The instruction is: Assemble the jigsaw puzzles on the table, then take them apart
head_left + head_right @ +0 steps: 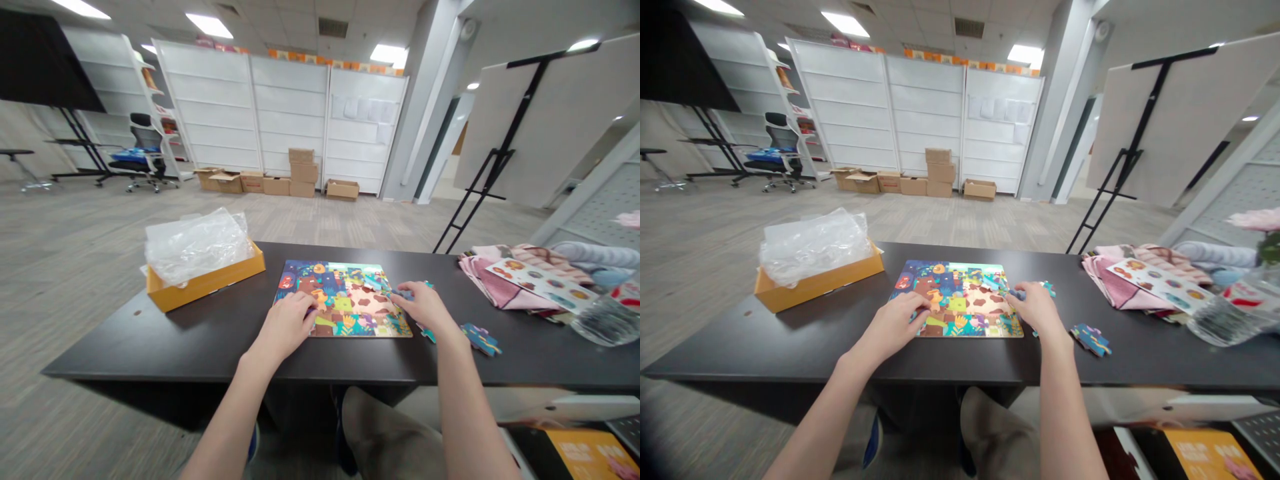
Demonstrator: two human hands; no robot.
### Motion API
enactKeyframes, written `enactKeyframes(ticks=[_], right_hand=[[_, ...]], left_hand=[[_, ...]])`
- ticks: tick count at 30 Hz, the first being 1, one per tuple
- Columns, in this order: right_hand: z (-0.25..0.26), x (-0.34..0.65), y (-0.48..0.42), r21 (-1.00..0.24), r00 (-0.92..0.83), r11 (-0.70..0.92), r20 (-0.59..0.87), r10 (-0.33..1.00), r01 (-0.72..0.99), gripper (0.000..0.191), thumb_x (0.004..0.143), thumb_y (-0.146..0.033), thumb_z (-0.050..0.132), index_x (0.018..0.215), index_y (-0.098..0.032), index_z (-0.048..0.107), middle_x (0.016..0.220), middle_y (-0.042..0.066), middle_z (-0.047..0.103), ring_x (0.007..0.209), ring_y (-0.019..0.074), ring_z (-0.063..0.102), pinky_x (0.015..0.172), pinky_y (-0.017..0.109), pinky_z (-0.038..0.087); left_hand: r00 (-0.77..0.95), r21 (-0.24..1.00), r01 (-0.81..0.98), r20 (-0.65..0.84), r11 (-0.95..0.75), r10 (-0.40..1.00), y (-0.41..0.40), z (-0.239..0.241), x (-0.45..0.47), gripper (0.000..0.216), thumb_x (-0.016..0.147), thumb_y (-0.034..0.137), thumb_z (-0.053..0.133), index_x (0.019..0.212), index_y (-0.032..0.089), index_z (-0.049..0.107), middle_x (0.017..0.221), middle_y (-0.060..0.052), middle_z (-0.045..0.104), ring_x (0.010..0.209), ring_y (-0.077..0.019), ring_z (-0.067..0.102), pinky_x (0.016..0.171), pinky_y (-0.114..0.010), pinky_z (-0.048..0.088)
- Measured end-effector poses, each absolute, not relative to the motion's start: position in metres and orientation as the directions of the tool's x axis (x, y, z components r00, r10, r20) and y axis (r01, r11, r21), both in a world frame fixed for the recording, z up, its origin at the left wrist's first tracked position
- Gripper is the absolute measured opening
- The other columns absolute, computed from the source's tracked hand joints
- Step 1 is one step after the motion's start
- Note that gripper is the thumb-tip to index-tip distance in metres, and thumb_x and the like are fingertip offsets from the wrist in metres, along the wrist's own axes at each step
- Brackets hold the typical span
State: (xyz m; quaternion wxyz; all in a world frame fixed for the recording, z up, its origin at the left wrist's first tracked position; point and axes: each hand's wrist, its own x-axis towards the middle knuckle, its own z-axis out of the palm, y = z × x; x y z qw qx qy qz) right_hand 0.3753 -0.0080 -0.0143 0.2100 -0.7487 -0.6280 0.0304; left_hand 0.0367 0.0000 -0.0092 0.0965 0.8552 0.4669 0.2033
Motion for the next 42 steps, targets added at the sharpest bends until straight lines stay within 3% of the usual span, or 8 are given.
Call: enactKeyframes(ticks=[5, 12, 20, 23, 25, 29, 34, 42], right_hand=[[-0.016, 0.346, 0.013, -0.303, 0.082, 0.013, 0.300, 0.951, 0.953, 0.037, 0.087, -0.040, 0.069, 0.114, -0.016, 0.073, 0.113, 0.016, 0.074, 0.106, 0.0300, 0.069, 0.093, 0.037, 0.050], [-0.023, 0.331, 0.032, -0.317, 0.071, 0.021, 0.276, 0.958, 0.948, 0.019, 0.082, -0.023, 0.071, 0.100, -0.018, 0.074, 0.105, 0.013, 0.074, 0.099, 0.0272, 0.069, 0.089, 0.036, 0.050], [-0.011, 0.331, 0.021, -0.499, 0.162, 0.056, 0.383, 0.909, 0.865, 0.030, 0.072, -0.033, 0.080, 0.097, -0.018, 0.071, 0.096, 0.009, 0.069, 0.094, 0.0270, 0.067, 0.087, 0.041, 0.054], [0.001, 0.313, 0.014, -0.668, 0.176, 0.139, 0.381, 0.908, 0.731, 0.034, 0.069, -0.034, 0.082, 0.097, -0.019, 0.070, 0.100, 0.009, 0.065, 0.086, 0.0236, 0.067, 0.077, 0.039, 0.057], [0.006, 0.293, 0.011, -0.772, 0.095, 0.233, 0.354, 0.930, 0.591, 0.035, 0.069, -0.034, 0.082, 0.098, -0.020, 0.069, 0.105, 0.008, 0.064, 0.083, 0.0211, 0.067, 0.069, 0.035, 0.058], [0.013, 0.252, 0.006, -0.826, -0.184, 0.417, 0.374, 0.909, 0.379, 0.038, 0.069, -0.030, 0.084, 0.103, -0.022, 0.068, 0.110, 0.006, 0.064, 0.089, 0.0188, 0.067, 0.073, 0.032, 0.059], [0.020, 0.226, 0.002, -0.843, -0.242, 0.430, 0.366, 0.899, 0.322, 0.041, 0.067, -0.025, 0.086, 0.105, -0.024, 0.070, 0.110, 0.006, 0.066, 0.091, 0.0184, 0.067, 0.077, 0.032, 0.059], [0.019, 0.229, 0.007, -0.909, -0.218, 0.349, 0.301, 0.928, 0.229, 0.026, 0.078, -0.035, 0.078, 0.099, -0.021, 0.072, 0.091, 0.004, 0.074, 0.079, 0.0181, 0.070, 0.074, 0.033, 0.059]], left_hand=[[0.476, 0.356, 0.759, 0.267, -0.545, 0.838, 0.001, -0.011, 0.038, 0.019, 0.100, 0.026, 0.051, 0.099, 0.019, 0.069, 0.108, -0.008, 0.073, 0.106, -0.0262, 0.066, 0.090, -0.037, 0.050], [0.473, 0.399, 0.732, 0.286, -0.552, 0.833, 0.000, -0.012, 0.035, 0.015, 0.098, 0.023, 0.054, 0.099, 0.021, 0.069, 0.107, -0.006, 0.073, 0.104, -0.0241, 0.066, 0.091, -0.036, 0.050], [0.450, 0.474, 0.683, 0.325, -0.555, 0.832, 0.000, -0.014, 0.035, 0.014, 0.095, 0.021, 0.055, 0.094, 0.022, 0.069, 0.102, -0.006, 0.073, 0.100, -0.0242, 0.067, 0.089, -0.038, 0.052], [0.378, 0.595, 0.589, 0.394, -0.546, 0.837, 0.003, -0.017, 0.038, 0.012, 0.094, 0.024, 0.057, 0.093, 0.021, 0.069, 0.103, -0.007, 0.074, 0.102, -0.0242, 0.068, 0.092, -0.039, 0.053], [0.287, 0.729, 0.465, 0.412, -0.502, 0.865, 0.005, -0.017, 0.041, 0.014, 0.095, 0.029, 0.058, 0.098, 0.021, 0.069, 0.107, -0.008, 0.074, 0.100, -0.0232, 0.070, 0.092, -0.038, 0.055], [0.212, 0.952, 0.088, 0.270, -0.294, 0.939, 0.007, -0.013, 0.043, 0.032, 0.091, 0.044, 0.064, 0.110, 0.018, 0.066, 0.106, -0.009, 0.076, 0.095, -0.0227, 0.074, 0.087, -0.037, 0.059], [0.246, 0.984, -0.133, 0.149, -0.119, 0.958, 0.005, -0.005, 0.038, 0.049, 0.079, 0.049, 0.078, 0.112, 0.015, 0.065, 0.096, -0.009, 0.078, 0.082, -0.0208, 0.075, 0.078, -0.032, 0.059], [0.219, 0.988, -0.139, 0.093, -0.063, 0.971, 0.002, 0.000, 0.031, 0.051, 0.078, 0.051, 0.078, 0.112, 0.015, 0.071, 0.094, -0.006, 0.077, 0.078, -0.0183, 0.073, 0.073, -0.029, 0.059]])
